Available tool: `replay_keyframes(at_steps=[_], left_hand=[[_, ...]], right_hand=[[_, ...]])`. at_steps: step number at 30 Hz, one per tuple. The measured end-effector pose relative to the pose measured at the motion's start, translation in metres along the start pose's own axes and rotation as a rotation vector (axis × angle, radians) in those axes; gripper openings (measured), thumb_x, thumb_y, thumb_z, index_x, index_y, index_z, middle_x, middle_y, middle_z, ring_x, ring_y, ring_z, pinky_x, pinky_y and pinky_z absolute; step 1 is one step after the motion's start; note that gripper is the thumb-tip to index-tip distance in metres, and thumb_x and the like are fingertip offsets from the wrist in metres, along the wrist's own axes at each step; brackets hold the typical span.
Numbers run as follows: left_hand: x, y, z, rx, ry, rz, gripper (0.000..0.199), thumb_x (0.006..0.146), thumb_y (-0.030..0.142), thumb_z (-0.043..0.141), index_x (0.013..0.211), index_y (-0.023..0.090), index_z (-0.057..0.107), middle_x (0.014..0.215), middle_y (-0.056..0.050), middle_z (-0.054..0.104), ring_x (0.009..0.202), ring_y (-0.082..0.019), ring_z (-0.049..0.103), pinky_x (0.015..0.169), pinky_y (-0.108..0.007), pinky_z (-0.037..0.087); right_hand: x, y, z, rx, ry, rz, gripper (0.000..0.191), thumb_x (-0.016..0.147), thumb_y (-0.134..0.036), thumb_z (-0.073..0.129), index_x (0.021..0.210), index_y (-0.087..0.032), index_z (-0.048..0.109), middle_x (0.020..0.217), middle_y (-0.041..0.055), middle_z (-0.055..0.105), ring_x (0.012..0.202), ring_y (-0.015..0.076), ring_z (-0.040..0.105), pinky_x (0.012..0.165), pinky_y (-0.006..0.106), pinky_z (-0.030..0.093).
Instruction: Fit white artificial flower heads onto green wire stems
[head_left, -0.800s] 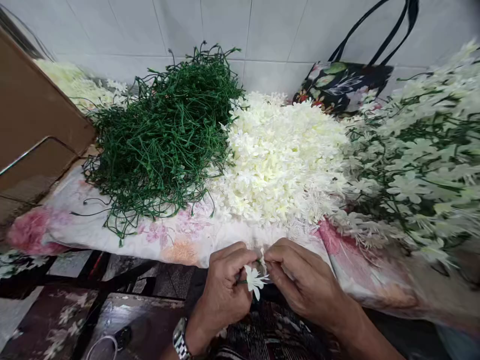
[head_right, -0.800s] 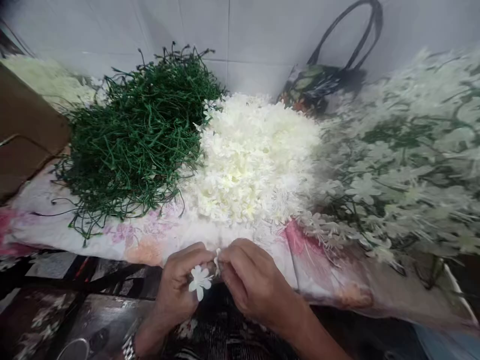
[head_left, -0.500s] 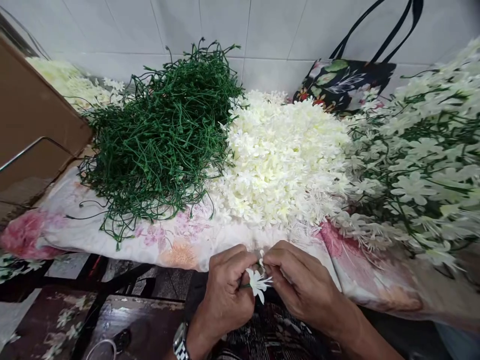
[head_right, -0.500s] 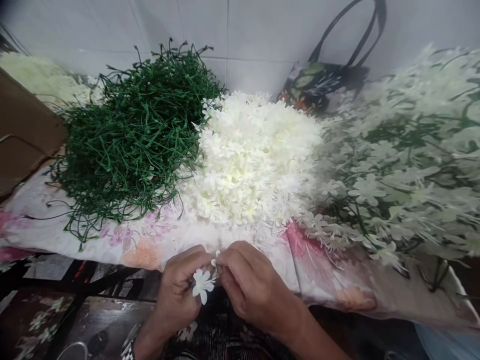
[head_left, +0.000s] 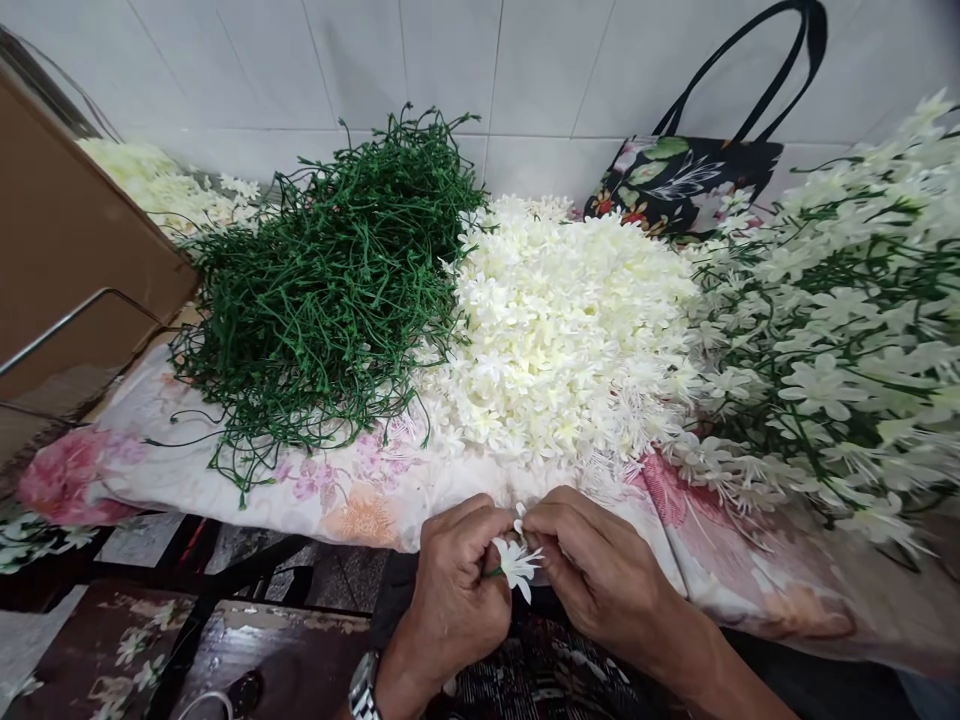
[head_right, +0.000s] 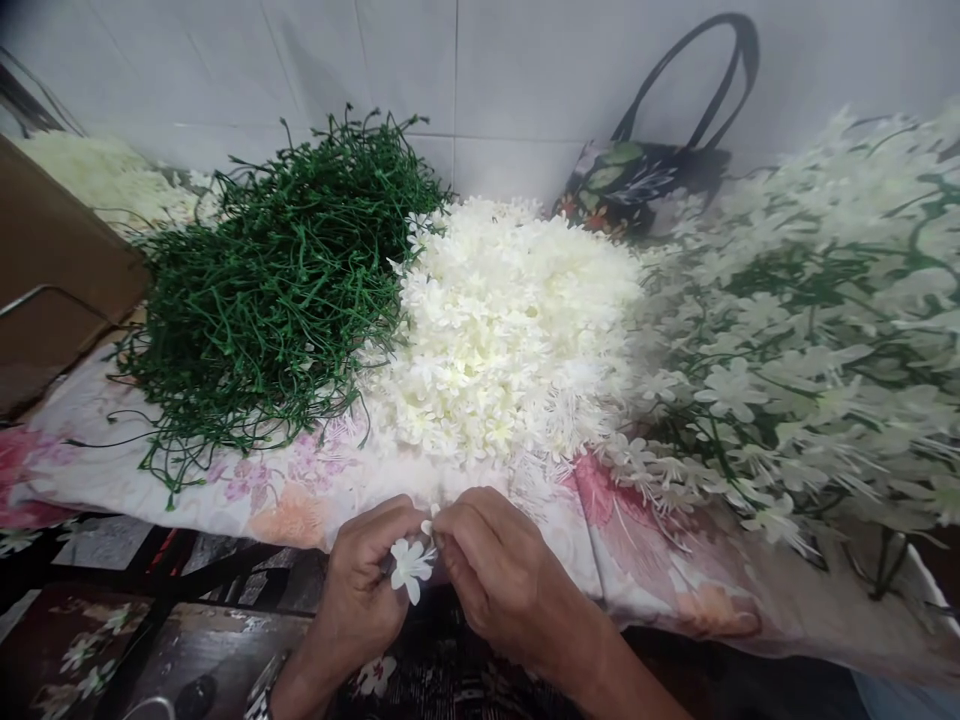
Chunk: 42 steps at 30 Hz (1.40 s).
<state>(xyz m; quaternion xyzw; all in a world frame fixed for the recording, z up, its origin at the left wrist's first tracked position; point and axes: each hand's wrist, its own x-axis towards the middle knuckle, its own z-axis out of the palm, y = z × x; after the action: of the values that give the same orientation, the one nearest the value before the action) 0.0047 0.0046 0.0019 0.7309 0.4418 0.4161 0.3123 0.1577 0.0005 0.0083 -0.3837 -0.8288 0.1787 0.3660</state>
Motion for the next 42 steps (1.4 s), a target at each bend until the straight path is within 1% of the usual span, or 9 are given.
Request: replay_keyframes(at_steps=[6, 10, 13, 18, 26, 30, 36, 39, 42], left_hand=[[0.005, 0.01, -0.012, -0.191, -0.037, -0.08, 0.021, 0.079, 0.015, 0.043, 0.058, 0.018, 0.045, 0.052, 0.004, 0.039, 0.049, -0.009, 0.038, 0.046, -0.02, 0.028], [0.006, 0.014, -0.016, -0.233, -0.019, -0.155, 0.024, 0.079, 0.016, 0.046, 0.056, 0.016, 0.049, 0.053, 0.003, 0.043, 0.049, -0.009, 0.04, 0.046, -0.02, 0.029], [0.004, 0.015, -0.016, -0.215, 0.003, -0.147, 0.023, 0.08, 0.016, 0.048, 0.058, 0.016, 0.053, 0.053, 0.003, 0.044, 0.049, -0.009, 0.04, 0.046, -0.02, 0.03], [0.001, 0.013, -0.013, -0.169, 0.018, -0.133, 0.021, 0.082, 0.016, 0.047, 0.062, 0.015, 0.057, 0.055, 0.003, 0.047, 0.051, -0.009, 0.044, 0.048, -0.02, 0.032], [0.001, 0.006, -0.003, -0.054, 0.07, -0.051, 0.02, 0.083, 0.015, 0.045, 0.067, 0.017, 0.056, 0.057, 0.002, 0.051, 0.052, -0.011, 0.047, 0.05, -0.021, 0.034], [0.002, 0.003, 0.0, -0.037, 0.071, -0.015, 0.019, 0.079, 0.01, 0.044, 0.065, 0.017, 0.053, 0.055, 0.002, 0.047, 0.05, -0.01, 0.045, 0.048, -0.021, 0.032], [0.004, 0.001, 0.001, 0.017, 0.046, -0.008, 0.018, 0.069, 0.004, 0.044, 0.058, 0.019, 0.041, 0.053, 0.004, 0.037, 0.049, -0.01, 0.038, 0.046, -0.022, 0.025], [0.004, 0.001, 0.002, 0.026, 0.041, -0.027, 0.02, 0.068, 0.004, 0.044, 0.057, 0.019, 0.036, 0.052, 0.004, 0.036, 0.049, -0.011, 0.038, 0.046, -0.022, 0.024], [0.004, 0.001, 0.001, 0.007, 0.046, -0.037, 0.021, 0.072, 0.007, 0.044, 0.056, 0.019, 0.038, 0.052, 0.004, 0.036, 0.049, -0.011, 0.038, 0.046, -0.022, 0.026]], right_hand=[[0.001, 0.0, -0.003, 0.011, 0.04, -0.055, 0.014, 0.087, -0.004, 0.043, 0.09, -0.015, 0.052, 0.074, 0.0044, 0.054, 0.069, 0.0135, 0.048, 0.061, 0.025, 0.042], [0.004, -0.006, -0.006, 0.011, 0.059, -0.075, 0.012, 0.086, -0.005, 0.045, 0.09, -0.014, 0.052, 0.075, 0.0051, 0.056, 0.07, 0.014, 0.049, 0.062, 0.026, 0.043], [0.006, -0.009, -0.007, 0.028, 0.071, -0.055, 0.011, 0.086, -0.006, 0.046, 0.087, -0.015, 0.052, 0.072, 0.0037, 0.056, 0.068, 0.0131, 0.049, 0.06, 0.025, 0.042], [0.007, -0.01, -0.007, 0.072, 0.078, 0.053, 0.01, 0.086, -0.009, 0.045, 0.084, -0.016, 0.051, 0.068, 0.0007, 0.053, 0.062, 0.01, 0.05, 0.056, 0.021, 0.042], [0.005, -0.001, 0.003, 0.034, 0.114, 0.071, 0.013, 0.085, -0.007, 0.042, 0.084, -0.017, 0.05, 0.067, -0.0006, 0.052, 0.059, 0.0099, 0.05, 0.053, 0.021, 0.041], [0.005, 0.002, 0.004, -0.019, 0.084, 0.032, 0.015, 0.085, -0.007, 0.04, 0.083, -0.017, 0.05, 0.065, 0.0004, 0.051, 0.06, 0.0115, 0.048, 0.054, 0.022, 0.041], [0.005, 0.002, 0.001, -0.072, 0.011, -0.003, 0.016, 0.087, -0.005, 0.037, 0.082, -0.016, 0.048, 0.068, 0.0028, 0.051, 0.063, 0.0134, 0.048, 0.056, 0.025, 0.042], [0.007, 0.0, 0.001, -0.113, -0.016, -0.001, 0.018, 0.087, -0.004, 0.035, 0.082, -0.015, 0.048, 0.067, 0.0033, 0.051, 0.063, 0.0142, 0.047, 0.056, 0.026, 0.043], [0.01, 0.0, -0.002, -0.136, -0.027, -0.003, 0.019, 0.088, -0.005, 0.035, 0.082, -0.015, 0.05, 0.067, 0.0033, 0.051, 0.063, 0.0141, 0.048, 0.056, 0.026, 0.043]])
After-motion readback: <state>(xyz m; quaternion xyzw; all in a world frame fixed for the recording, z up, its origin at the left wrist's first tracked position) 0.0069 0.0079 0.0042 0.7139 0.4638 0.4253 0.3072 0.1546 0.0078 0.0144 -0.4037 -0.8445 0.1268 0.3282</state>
